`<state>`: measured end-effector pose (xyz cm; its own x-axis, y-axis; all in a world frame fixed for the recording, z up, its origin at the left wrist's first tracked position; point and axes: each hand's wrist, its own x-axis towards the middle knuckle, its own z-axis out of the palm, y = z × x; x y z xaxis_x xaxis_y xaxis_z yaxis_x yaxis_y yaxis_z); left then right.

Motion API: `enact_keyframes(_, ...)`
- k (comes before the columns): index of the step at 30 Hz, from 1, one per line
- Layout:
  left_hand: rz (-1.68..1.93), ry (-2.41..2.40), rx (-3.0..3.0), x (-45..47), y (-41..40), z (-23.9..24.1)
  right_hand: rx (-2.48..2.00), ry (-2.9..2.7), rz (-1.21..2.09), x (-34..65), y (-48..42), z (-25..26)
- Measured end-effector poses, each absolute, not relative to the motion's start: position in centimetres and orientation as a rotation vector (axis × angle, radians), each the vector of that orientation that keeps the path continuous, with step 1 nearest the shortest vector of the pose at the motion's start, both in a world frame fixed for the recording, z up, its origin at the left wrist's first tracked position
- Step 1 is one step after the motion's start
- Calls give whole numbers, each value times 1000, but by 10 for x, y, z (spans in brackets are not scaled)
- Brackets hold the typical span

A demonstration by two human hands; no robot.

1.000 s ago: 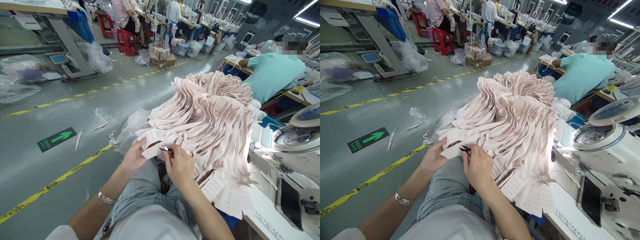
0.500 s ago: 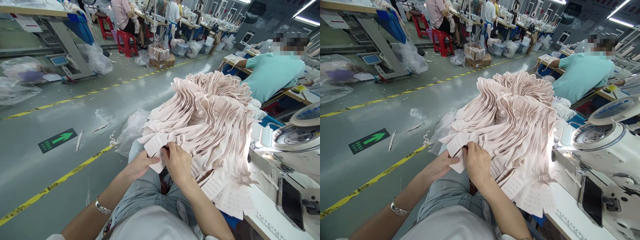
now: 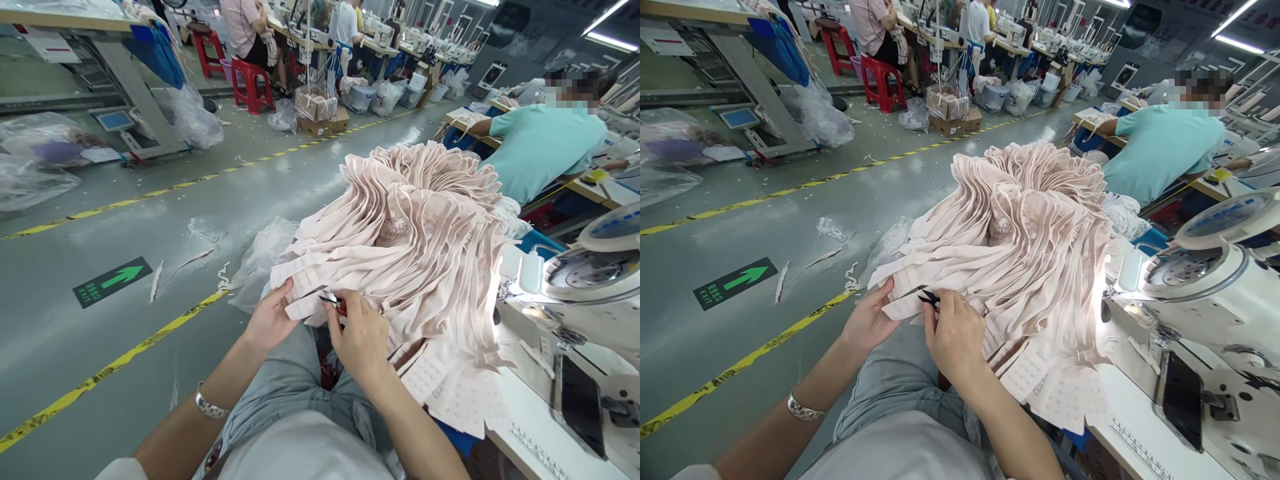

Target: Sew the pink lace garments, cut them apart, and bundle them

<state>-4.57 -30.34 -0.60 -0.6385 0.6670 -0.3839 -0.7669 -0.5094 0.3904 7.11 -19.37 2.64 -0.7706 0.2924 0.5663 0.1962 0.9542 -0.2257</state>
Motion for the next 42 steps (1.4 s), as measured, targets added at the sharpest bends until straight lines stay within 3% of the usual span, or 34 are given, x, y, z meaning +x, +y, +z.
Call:
enact_keyframes(9,2032,753,-74,-30,-311,-22,-384,-2559,79,60,-191,23)
enact_keyframes(18,1962,1151,114,-39,-312,-15,-398,-2533,159,65,-190,25)
enact_keyframes(34,1942,1188,231,-39,-314,-15,-438,-2624,83,55,-191,29)
enact_keyframes(39,1781,1043,165,-45,-313,-15,-359,-2442,231,66,-188,33)
enact_keyframes(42,1966,915,-39,-48,-309,-13,-299,-2377,320,74,-190,35)
